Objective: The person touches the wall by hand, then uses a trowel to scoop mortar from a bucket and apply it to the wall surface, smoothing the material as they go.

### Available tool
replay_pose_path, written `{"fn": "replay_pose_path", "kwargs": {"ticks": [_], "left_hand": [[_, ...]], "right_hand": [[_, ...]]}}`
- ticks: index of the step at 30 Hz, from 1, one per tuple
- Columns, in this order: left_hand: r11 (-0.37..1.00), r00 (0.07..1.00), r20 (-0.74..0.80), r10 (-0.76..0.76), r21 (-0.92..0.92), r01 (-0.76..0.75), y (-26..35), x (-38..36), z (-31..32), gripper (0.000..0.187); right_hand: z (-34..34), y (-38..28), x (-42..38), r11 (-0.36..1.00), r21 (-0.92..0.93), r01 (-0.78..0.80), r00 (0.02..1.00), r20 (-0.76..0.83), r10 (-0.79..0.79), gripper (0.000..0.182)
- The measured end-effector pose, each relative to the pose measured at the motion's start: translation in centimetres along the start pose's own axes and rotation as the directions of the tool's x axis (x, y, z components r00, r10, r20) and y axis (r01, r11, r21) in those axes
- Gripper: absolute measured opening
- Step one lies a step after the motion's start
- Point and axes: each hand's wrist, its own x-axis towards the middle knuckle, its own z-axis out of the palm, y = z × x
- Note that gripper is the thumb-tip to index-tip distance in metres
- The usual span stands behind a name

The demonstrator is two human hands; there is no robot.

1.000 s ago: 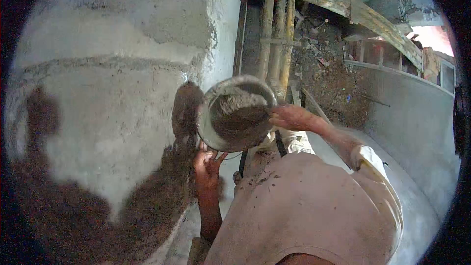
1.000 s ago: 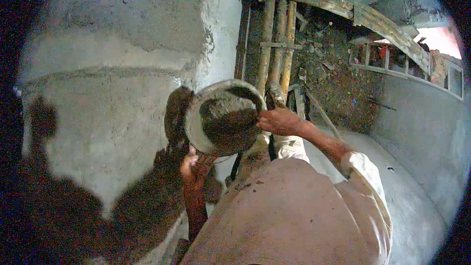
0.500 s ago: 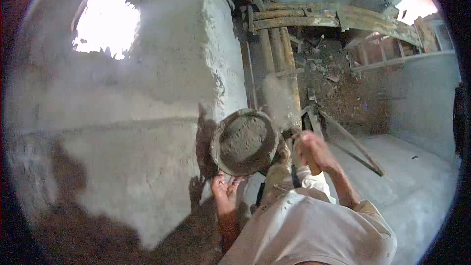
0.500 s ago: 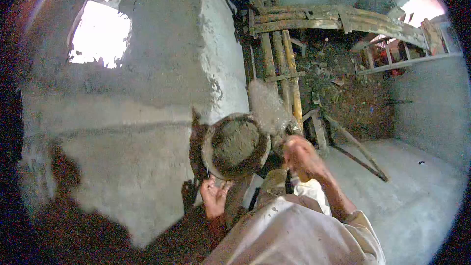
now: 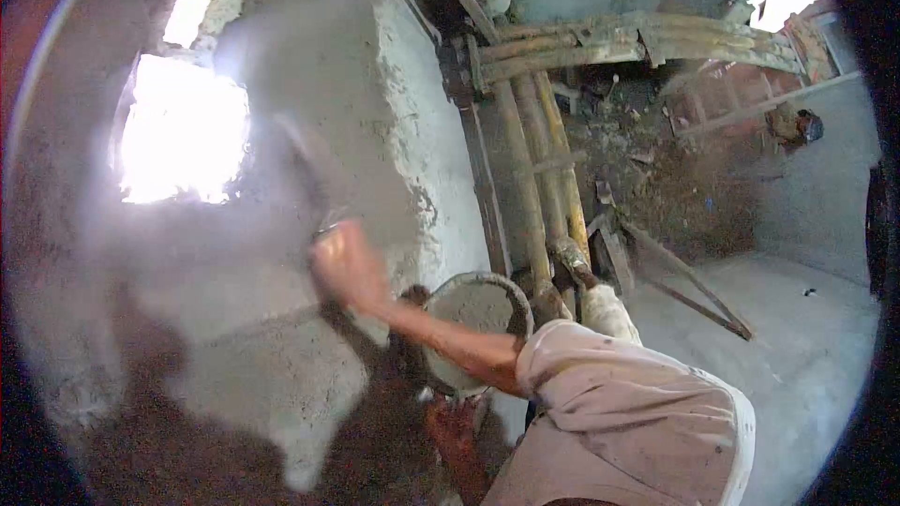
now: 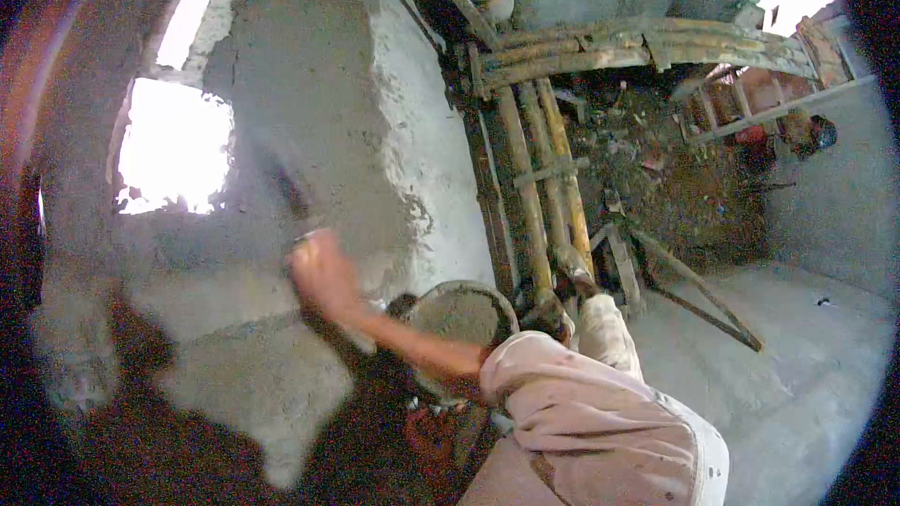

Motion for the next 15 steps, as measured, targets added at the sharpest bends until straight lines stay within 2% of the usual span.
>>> {"fn": "replay_pose_path", "kwargs": {"ticks": [1,3,5,6,7,8,9,10,11,12,13,14,15], "left_hand": [[1.000,1.000,0.003,0.004,0.003,-0.004,0.4,0.1,-0.9,0.029],[1.000,0.999,0.032,0.006,-0.022,-0.005,0.6,1.2,-2.5,0.036],[0.998,0.998,0.061,-0.015,-0.056,0.018,0.4,0.6,-2.2,0.040],[0.996,0.997,0.064,-0.035,-0.075,0.040,0.5,0.0,-1.4,0.041],[0.994,0.997,0.046,-0.055,-0.090,0.059,0.8,-0.6,0.0,0.040],[0.991,0.997,0.028,-0.075,-0.106,0.078,1.1,-1.1,1.3,0.039],[0.999,0.998,0.056,-0.030,-0.031,0.032,1.2,-0.9,1.7,0.039],[0.961,0.981,0.155,0.112,0.233,-0.147,0.9,-0.2,1.1,0.039],[0.826,0.935,0.250,0.251,0.448,-0.342,0.6,0.4,0.5,0.040],[0.639,0.882,0.362,0.303,0.609,-0.470,0.6,0.7,-0.1,0.040],[0.404,0.812,0.468,0.349,0.707,-0.581,0.5,1.0,-0.7,0.041],[0.781,0.923,0.284,0.259,0.501,-0.373,0.9,1.6,0.8,0.027],[0.981,0.985,0.150,0.085,0.160,-0.109,1.0,1.7,1.5,0.015]], "right_hand": [[-1.1,-5.2,-3.1,0.944,0.323,-0.062,0.976,0.216,-0.010,0.039],[-3.4,-9.5,-6.9,0.868,0.480,0.124,0.956,0.176,-0.234,0.038],[-7.8,-7.8,-8.1,0.898,0.365,0.247,0.905,0.244,-0.348,0.037],[-12.0,-7.4,-8.2,0.975,0.178,0.134,0.888,0.415,-0.197,0.040],[-15.5,-5.5,-8.0,0.997,-0.033,0.072,0.841,0.540,-0.043,0.044],[-18.4,-1.6,-8.0,0.900,-0.262,0.348,0.837,0.519,-0.172,0.048],[-21.6,-0.9,-8.0,0.799,-0.508,0.322,0.811,0.583,0.043,0.047],[-24.6,0.9,-8.9,0.729,-0.566,0.384,0.784,0.617,0.066,0.039],[-26.4,2.0,-9.3,0.598,-0.704,0.384,0.740,0.622,0.257,0.036],[-27.6,3.2,-10.1,0.444,-0.802,0.400,0.682,0.584,0.440,0.033],[-28.2,6.0,-11.0,0.456,-0.795,0.400,0.665,0.594,0.453,0.033],[-28.5,9.7,-11.4,0.395,-0.810,0.434,0.724,0.574,0.383,0.031],[-28.7,11.8,-11.9,0.329,-0.826,0.458,0.776,0.552,0.305,0.028]]}}
